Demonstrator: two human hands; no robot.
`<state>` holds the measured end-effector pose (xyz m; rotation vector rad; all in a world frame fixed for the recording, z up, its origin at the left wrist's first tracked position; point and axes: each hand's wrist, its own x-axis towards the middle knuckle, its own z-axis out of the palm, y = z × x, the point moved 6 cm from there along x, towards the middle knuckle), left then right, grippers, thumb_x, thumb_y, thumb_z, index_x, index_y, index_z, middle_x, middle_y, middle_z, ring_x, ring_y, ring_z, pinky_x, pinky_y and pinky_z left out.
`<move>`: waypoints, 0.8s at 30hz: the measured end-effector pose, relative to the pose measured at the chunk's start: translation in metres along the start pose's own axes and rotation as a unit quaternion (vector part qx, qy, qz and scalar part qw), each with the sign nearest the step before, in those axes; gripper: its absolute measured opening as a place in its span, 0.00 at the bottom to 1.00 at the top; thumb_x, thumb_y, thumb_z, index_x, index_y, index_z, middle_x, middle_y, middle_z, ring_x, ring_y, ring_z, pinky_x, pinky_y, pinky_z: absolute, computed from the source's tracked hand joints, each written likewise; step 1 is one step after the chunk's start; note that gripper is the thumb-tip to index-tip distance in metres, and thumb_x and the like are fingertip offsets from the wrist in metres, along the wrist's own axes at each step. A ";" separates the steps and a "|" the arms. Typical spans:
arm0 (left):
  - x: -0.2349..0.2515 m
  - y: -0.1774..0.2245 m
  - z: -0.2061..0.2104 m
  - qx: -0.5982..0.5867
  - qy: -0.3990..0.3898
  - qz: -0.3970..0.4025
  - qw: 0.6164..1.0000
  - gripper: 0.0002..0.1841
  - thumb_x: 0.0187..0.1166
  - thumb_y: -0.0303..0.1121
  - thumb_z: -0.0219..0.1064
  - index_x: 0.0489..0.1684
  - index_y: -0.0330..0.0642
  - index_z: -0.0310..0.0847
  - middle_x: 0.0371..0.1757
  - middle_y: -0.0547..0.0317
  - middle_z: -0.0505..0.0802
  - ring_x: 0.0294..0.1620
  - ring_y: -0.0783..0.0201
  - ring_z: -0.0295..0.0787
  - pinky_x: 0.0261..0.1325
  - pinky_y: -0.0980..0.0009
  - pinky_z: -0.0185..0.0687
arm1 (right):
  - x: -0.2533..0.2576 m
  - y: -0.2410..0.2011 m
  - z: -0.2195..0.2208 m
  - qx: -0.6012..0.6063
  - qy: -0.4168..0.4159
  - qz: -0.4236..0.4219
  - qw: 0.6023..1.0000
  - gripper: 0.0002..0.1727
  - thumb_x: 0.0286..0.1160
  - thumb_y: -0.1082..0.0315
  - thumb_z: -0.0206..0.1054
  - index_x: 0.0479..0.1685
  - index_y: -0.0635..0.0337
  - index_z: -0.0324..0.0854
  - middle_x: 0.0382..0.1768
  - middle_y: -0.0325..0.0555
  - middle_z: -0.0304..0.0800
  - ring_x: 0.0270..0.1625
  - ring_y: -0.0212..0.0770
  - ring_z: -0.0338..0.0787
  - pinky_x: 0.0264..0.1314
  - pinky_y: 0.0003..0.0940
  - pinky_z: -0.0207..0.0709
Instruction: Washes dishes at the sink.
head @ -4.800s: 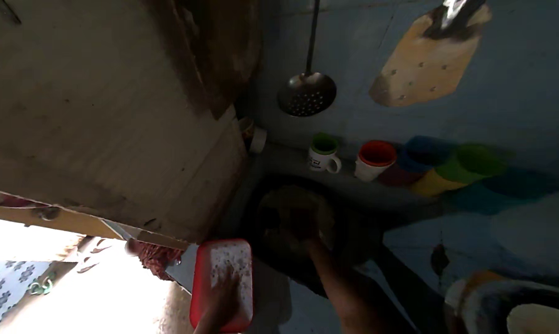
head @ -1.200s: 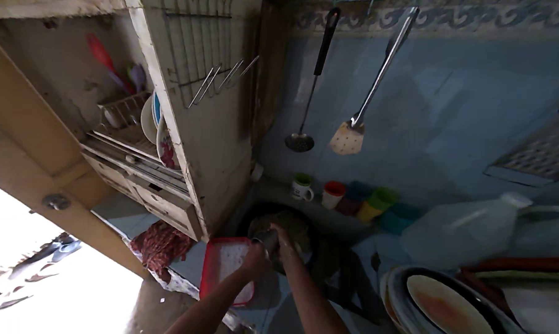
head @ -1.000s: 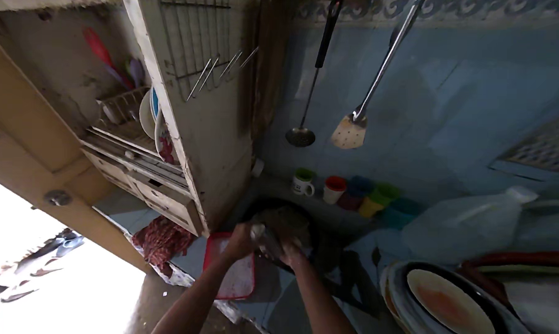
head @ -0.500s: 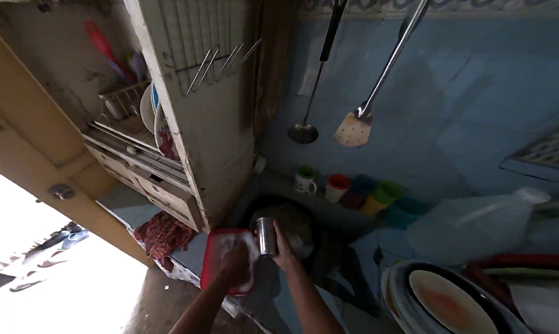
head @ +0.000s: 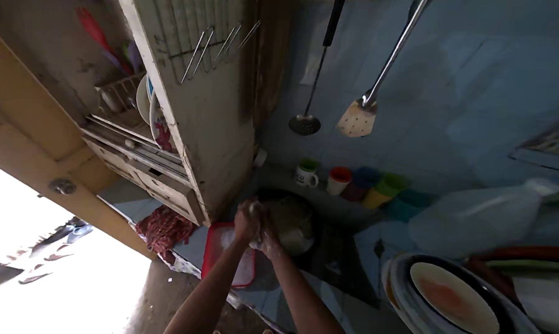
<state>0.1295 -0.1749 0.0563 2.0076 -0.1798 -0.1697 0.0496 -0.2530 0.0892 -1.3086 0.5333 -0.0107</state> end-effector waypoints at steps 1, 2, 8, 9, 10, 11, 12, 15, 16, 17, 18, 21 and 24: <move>0.005 -0.004 -0.003 -0.035 0.017 -0.069 0.997 0.23 0.93 0.40 0.53 0.77 0.31 0.73 0.72 0.32 0.84 0.74 0.41 0.82 0.78 0.47 0.74 | 0.002 -0.003 0.000 -0.003 -0.005 -0.015 1.000 0.29 0.95 0.65 0.48 0.89 0.70 0.52 0.82 0.68 0.66 0.75 0.51 0.75 0.78 0.42 0.69; 0.004 -0.005 -0.002 -0.039 0.028 -0.104 0.993 0.25 0.94 0.42 0.52 0.79 0.32 0.71 0.72 0.31 0.84 0.72 0.39 0.83 0.76 0.44 0.75 | 0.004 -0.004 -0.001 -0.005 0.001 -0.023 1.000 0.30 0.95 0.64 0.48 0.90 0.69 0.51 0.82 0.67 0.66 0.75 0.50 0.75 0.77 0.42 0.69; -0.046 0.001 0.028 0.080 0.123 0.241 0.960 0.16 0.77 0.29 0.66 0.60 0.34 0.89 0.69 0.34 0.88 0.71 0.36 0.84 0.75 0.43 0.77 | 0.014 -0.004 -0.019 0.067 0.106 0.017 0.992 0.25 0.95 0.64 0.49 0.79 0.76 0.65 0.71 0.67 0.78 0.65 0.46 0.81 0.71 0.37 0.73; -0.043 -0.002 0.026 0.089 0.140 0.254 0.953 0.14 0.76 0.29 0.67 0.55 0.34 0.91 0.63 0.35 0.91 0.67 0.36 0.86 0.70 0.42 0.80 | 0.012 0.001 -0.021 0.112 0.127 0.029 0.985 0.24 0.94 0.63 0.51 0.77 0.76 0.66 0.64 0.65 0.81 0.57 0.43 0.82 0.63 0.34 0.75; -0.038 -0.004 0.021 0.106 0.144 0.239 0.954 0.13 0.77 0.30 0.68 0.53 0.35 0.92 0.59 0.36 0.92 0.64 0.36 0.88 0.68 0.42 0.82 | 0.011 0.006 -0.022 0.138 0.140 0.050 0.979 0.23 0.94 0.61 0.52 0.73 0.73 0.68 0.53 0.60 0.82 0.46 0.39 0.82 0.52 0.32 0.78; -0.032 -0.005 0.015 0.122 0.145 0.216 0.958 0.13 0.77 0.32 0.68 0.51 0.34 0.92 0.57 0.36 0.93 0.63 0.37 0.89 0.65 0.42 0.84 | 0.010 0.011 -0.023 0.148 0.133 0.071 0.977 0.23 0.94 0.58 0.52 0.70 0.71 0.69 0.44 0.55 0.82 0.37 0.37 0.80 0.42 0.30 0.78; -0.027 -0.007 0.009 0.128 0.148 0.197 0.961 0.12 0.78 0.32 0.69 0.48 0.32 0.92 0.54 0.36 0.93 0.60 0.37 0.90 0.64 0.42 0.84 | 0.013 0.015 -0.023 0.133 0.129 0.080 0.980 0.20 0.94 0.56 0.50 0.61 0.67 0.70 0.31 0.47 0.78 0.24 0.31 0.76 0.26 0.24 0.74; -0.017 -0.015 -0.015 0.135 0.146 0.122 0.972 0.16 0.81 0.35 0.68 0.45 0.26 0.91 0.49 0.34 0.95 0.53 0.38 0.94 0.61 0.41 0.85 | 0.023 0.012 -0.040 0.111 0.062 0.091 0.988 0.23 0.96 0.59 0.47 0.74 0.70 0.67 0.45 0.55 0.81 0.33 0.39 0.83 0.35 0.30 0.80; -0.014 -0.023 -0.021 0.141 0.131 0.085 0.978 0.17 0.83 0.37 0.67 0.48 0.26 0.90 0.50 0.33 0.94 0.54 0.37 0.93 0.63 0.40 0.84 | 0.029 0.005 -0.052 0.080 0.063 0.078 0.992 0.25 0.96 0.59 0.48 0.78 0.70 0.66 0.56 0.60 0.83 0.43 0.42 0.87 0.44 0.32 0.82; -0.012 -0.034 -0.025 0.149 0.108 0.045 0.982 0.19 0.84 0.39 0.66 0.52 0.27 0.89 0.52 0.33 0.94 0.56 0.37 0.93 0.65 0.39 0.82 | 0.037 -0.007 -0.065 0.043 0.066 0.059 0.995 0.26 0.96 0.59 0.47 0.82 0.70 0.64 0.66 0.63 0.81 0.53 0.46 0.88 0.53 0.35 0.82; -0.011 -0.046 -0.027 0.163 0.080 0.006 0.983 0.20 0.85 0.41 0.65 0.55 0.29 0.89 0.54 0.33 0.94 0.58 0.36 0.92 0.67 0.37 0.80 | 0.048 -0.023 -0.080 0.001 0.077 0.034 0.996 0.27 0.96 0.59 0.47 0.83 0.71 0.63 0.72 0.66 0.78 0.62 0.51 0.87 0.62 0.40 0.80; -0.016 -0.087 -0.020 0.241 -0.044 -0.070 0.967 0.25 0.87 0.46 0.61 0.74 0.39 0.81 0.76 0.39 0.83 0.78 0.39 0.79 0.78 0.39 0.73 | 0.087 -0.085 -0.122 -0.184 0.179 -0.058 0.965 0.21 0.91 0.67 0.56 0.70 0.77 0.72 0.62 0.68 0.83 0.57 0.52 0.86 0.60 0.40 0.80; -0.033 -0.126 0.000 0.323 -0.139 -0.060 0.934 0.37 0.84 0.51 0.64 0.91 0.44 0.61 0.93 0.35 0.57 0.94 0.32 0.45 0.89 0.33 0.49 | 0.126 -0.127 -0.142 -0.381 0.161 -0.030 0.910 0.21 0.86 0.74 0.61 0.70 0.84 0.73 0.74 0.77 0.76 0.81 0.64 0.74 0.86 0.48 0.60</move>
